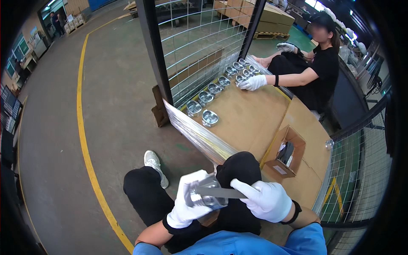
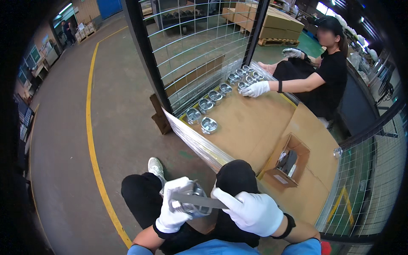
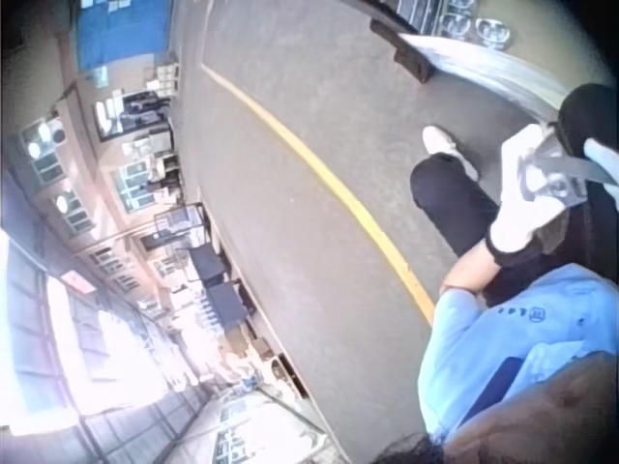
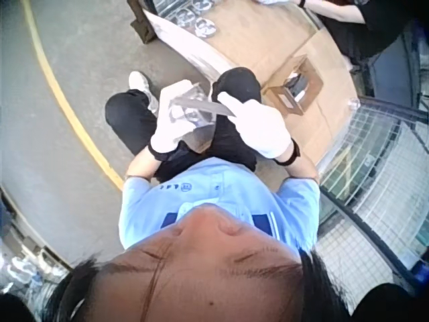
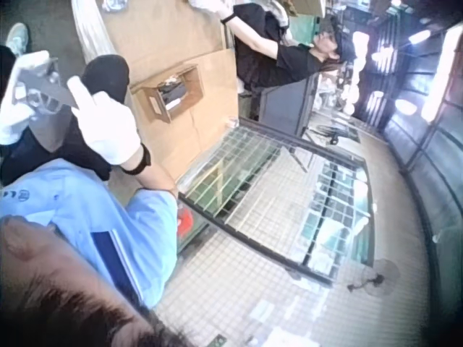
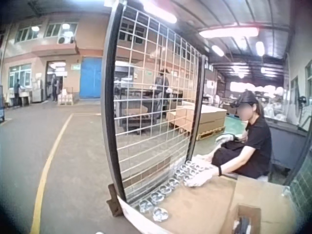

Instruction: Inspecting and wiping down mechanical engine pistons on a factory floor.

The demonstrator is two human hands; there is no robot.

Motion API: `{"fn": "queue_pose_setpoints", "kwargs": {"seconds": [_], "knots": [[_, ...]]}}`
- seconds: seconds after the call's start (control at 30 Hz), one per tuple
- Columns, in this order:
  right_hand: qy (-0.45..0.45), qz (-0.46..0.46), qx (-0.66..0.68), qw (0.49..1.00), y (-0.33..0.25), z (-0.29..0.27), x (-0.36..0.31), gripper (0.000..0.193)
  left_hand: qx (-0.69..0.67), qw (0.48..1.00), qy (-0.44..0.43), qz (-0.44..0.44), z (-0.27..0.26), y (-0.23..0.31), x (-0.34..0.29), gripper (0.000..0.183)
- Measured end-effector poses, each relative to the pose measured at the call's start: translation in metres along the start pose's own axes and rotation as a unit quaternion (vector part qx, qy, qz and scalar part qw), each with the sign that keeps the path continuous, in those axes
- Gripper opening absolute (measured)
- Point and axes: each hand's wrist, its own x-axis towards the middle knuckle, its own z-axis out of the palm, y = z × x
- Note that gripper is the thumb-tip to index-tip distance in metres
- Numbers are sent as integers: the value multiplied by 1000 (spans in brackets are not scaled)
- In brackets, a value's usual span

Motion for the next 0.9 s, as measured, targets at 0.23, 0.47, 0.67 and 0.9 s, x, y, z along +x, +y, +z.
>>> {"fn": "queue_pose_setpoints", "kwargs": {"seconds": [0.23,0.47,0.67,0.9], "knots": [[-15,-11,-3,1000,6,-2,-7,51,-98,993,49,-50,5,-3,-2,89],[-58,-24,-66,996,16,-16,-11,54,-93,985,53,-136,-3,9,4,94],[-155,-73,-136,976,22,-38,-8,56,-140,967,-66,-202,-16,14,11,82],[-239,-107,-122,957,25,-50,3,59,-185,934,-184,-243,-23,15,16,85]]}}
